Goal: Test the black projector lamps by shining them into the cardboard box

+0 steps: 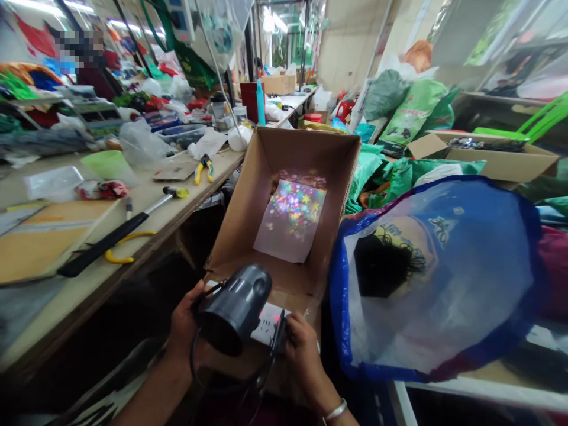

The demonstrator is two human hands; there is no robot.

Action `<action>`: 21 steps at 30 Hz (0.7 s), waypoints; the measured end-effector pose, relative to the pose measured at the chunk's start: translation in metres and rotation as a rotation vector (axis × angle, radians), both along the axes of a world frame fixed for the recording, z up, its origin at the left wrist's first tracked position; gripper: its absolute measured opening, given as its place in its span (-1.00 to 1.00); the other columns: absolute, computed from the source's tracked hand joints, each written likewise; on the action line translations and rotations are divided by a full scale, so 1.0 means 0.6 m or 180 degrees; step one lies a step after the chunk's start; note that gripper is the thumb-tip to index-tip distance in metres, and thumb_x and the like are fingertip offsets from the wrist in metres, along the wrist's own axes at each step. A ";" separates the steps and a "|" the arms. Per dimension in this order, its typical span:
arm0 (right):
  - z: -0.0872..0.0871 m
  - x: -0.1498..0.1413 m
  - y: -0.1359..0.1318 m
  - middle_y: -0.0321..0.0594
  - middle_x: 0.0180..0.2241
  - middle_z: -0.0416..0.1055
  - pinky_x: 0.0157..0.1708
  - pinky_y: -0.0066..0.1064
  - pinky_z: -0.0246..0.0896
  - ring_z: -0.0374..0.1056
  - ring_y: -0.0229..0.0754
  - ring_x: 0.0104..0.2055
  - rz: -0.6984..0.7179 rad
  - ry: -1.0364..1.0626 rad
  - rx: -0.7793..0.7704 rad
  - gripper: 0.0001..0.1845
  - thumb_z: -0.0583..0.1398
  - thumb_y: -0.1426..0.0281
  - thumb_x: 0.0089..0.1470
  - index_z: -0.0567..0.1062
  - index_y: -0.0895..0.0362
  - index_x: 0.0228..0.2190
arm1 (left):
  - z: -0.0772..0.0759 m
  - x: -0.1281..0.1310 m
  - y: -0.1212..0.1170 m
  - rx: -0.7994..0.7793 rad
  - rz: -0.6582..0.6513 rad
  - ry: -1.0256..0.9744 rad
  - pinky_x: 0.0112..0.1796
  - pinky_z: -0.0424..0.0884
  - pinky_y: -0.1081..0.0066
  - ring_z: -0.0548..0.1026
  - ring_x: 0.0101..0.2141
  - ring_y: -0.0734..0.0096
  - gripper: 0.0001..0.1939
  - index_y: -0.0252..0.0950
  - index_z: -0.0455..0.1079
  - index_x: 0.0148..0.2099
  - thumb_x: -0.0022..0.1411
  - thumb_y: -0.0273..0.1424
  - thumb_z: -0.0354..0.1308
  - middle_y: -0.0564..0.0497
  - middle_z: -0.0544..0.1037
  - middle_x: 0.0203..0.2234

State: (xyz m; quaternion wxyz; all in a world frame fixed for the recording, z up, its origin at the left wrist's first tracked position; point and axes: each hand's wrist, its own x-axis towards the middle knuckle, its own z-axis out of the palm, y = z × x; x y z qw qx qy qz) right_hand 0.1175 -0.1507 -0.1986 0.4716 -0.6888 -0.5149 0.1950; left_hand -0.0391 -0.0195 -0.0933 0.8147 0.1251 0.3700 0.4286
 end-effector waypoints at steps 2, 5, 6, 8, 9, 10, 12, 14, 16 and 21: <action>0.007 0.001 0.000 -0.23 -0.48 0.29 -0.47 -0.47 0.12 0.26 -0.24 -0.45 -0.0014 0.0108 0.0097 -0.77 0.11 0.41 0.12 0.43 0.17 -0.54 | -0.003 -0.001 -0.003 0.0122 -0.0052 0.0043 -0.67 0.25 0.55 0.31 -0.73 0.53 -0.75 -0.31 0.24 -0.62 -0.05 -0.36 0.23 0.13 0.34 -0.77; 0.022 -0.001 0.000 -0.23 -0.48 0.30 -0.46 -0.45 0.14 0.26 -0.23 -0.45 -0.0097 0.0383 0.0205 -0.76 0.14 0.36 0.12 0.43 0.16 -0.55 | -0.007 0.000 -0.006 0.0362 -0.0137 0.0153 -0.68 0.22 0.55 0.21 -0.76 0.58 -0.68 -0.29 0.16 -0.68 -0.09 -0.34 0.24 0.17 0.24 -0.82; 0.028 -0.002 0.000 -0.24 -0.48 0.31 -0.45 -0.43 0.15 0.27 -0.22 -0.44 -0.0141 0.0498 0.0239 -0.77 0.16 0.35 0.11 0.44 0.15 -0.55 | -0.008 0.001 -0.007 0.0450 -0.0164 0.0197 -0.70 0.19 0.55 0.17 -0.77 0.60 -0.65 -0.28 0.13 -0.70 -0.10 -0.34 0.24 0.19 0.20 -0.83; 0.042 -0.006 -0.001 -0.24 -0.49 0.32 -0.41 -0.40 0.18 0.29 -0.20 -0.43 -0.0257 0.0728 0.0284 -0.78 0.18 0.31 0.10 0.44 0.15 -0.52 | -0.009 0.003 -0.008 0.0623 -0.0217 0.0309 -0.71 0.14 0.54 0.12 -0.78 0.61 -0.63 -0.26 0.09 -0.72 -0.12 -0.34 0.23 0.20 0.14 -0.84; 0.049 -0.008 -0.001 -0.24 -0.50 0.32 -0.41 -0.40 0.19 0.29 -0.20 -0.44 -0.0312 0.0840 0.0273 -0.76 0.18 0.28 0.10 0.43 0.15 -0.52 | -0.008 0.003 -0.008 0.0714 -0.0218 0.0383 -0.71 0.12 0.54 0.11 -0.77 0.61 -0.64 -0.26 0.09 -0.72 -0.14 -0.34 0.23 0.20 0.13 -0.84; 0.055 -0.010 -0.002 -0.24 -0.50 0.33 -0.40 -0.39 0.19 0.29 -0.20 -0.44 -0.0357 0.0956 0.0221 -0.74 0.18 0.26 0.11 0.42 0.15 -0.52 | -0.008 0.003 -0.008 0.0814 -0.0194 0.0467 -0.71 0.11 0.55 0.10 -0.77 0.61 -0.64 -0.26 0.08 -0.72 -0.15 -0.34 0.23 0.20 0.13 -0.83; 0.066 -0.011 -0.005 -0.20 -0.47 0.37 -0.38 -0.39 0.22 0.31 -0.20 -0.41 -0.0409 0.1276 0.0035 -0.72 0.15 0.22 0.14 0.44 0.16 -0.48 | -0.005 0.000 -0.010 0.1051 -0.0099 0.0675 -0.71 0.07 0.55 0.08 -0.75 0.61 -0.65 -0.26 0.08 -0.73 -0.16 -0.36 0.22 0.20 0.12 -0.83; 0.072 -0.009 -0.010 -0.18 -0.45 0.41 -0.36 -0.38 0.24 0.33 -0.19 -0.38 -0.0410 0.1691 -0.0132 -0.71 0.12 0.19 0.16 0.46 0.17 -0.38 | 0.001 -0.006 -0.015 0.1343 0.0001 0.0935 -0.69 0.02 0.55 0.06 -0.74 0.60 -0.64 -0.27 0.09 -0.75 -0.15 -0.39 0.22 0.20 0.10 -0.83; 0.074 -0.008 -0.016 -0.18 -0.44 0.42 -0.41 -0.40 0.24 0.32 -0.22 -0.42 -0.0373 0.2182 -0.0106 -0.70 0.13 0.16 0.15 0.43 0.15 -0.29 | 0.007 -0.013 -0.023 0.1664 0.0039 0.1227 -0.65 0.04 0.54 0.06 -0.70 0.59 -0.64 -0.28 0.14 -0.76 -0.13 -0.45 0.25 0.18 0.11 -0.82; 0.100 -0.029 -0.025 -0.08 -0.19 0.41 -0.50 -0.43 0.23 0.33 -0.19 -0.36 0.0084 0.3298 0.0120 -0.40 0.22 -0.01 -0.04 0.29 0.07 -0.06 | 0.013 -0.020 -0.052 0.2279 -0.0049 0.1740 -0.50 0.14 0.49 0.14 -0.61 0.50 -0.71 -0.28 0.29 -0.73 -0.16 -0.56 0.32 0.14 0.19 -0.74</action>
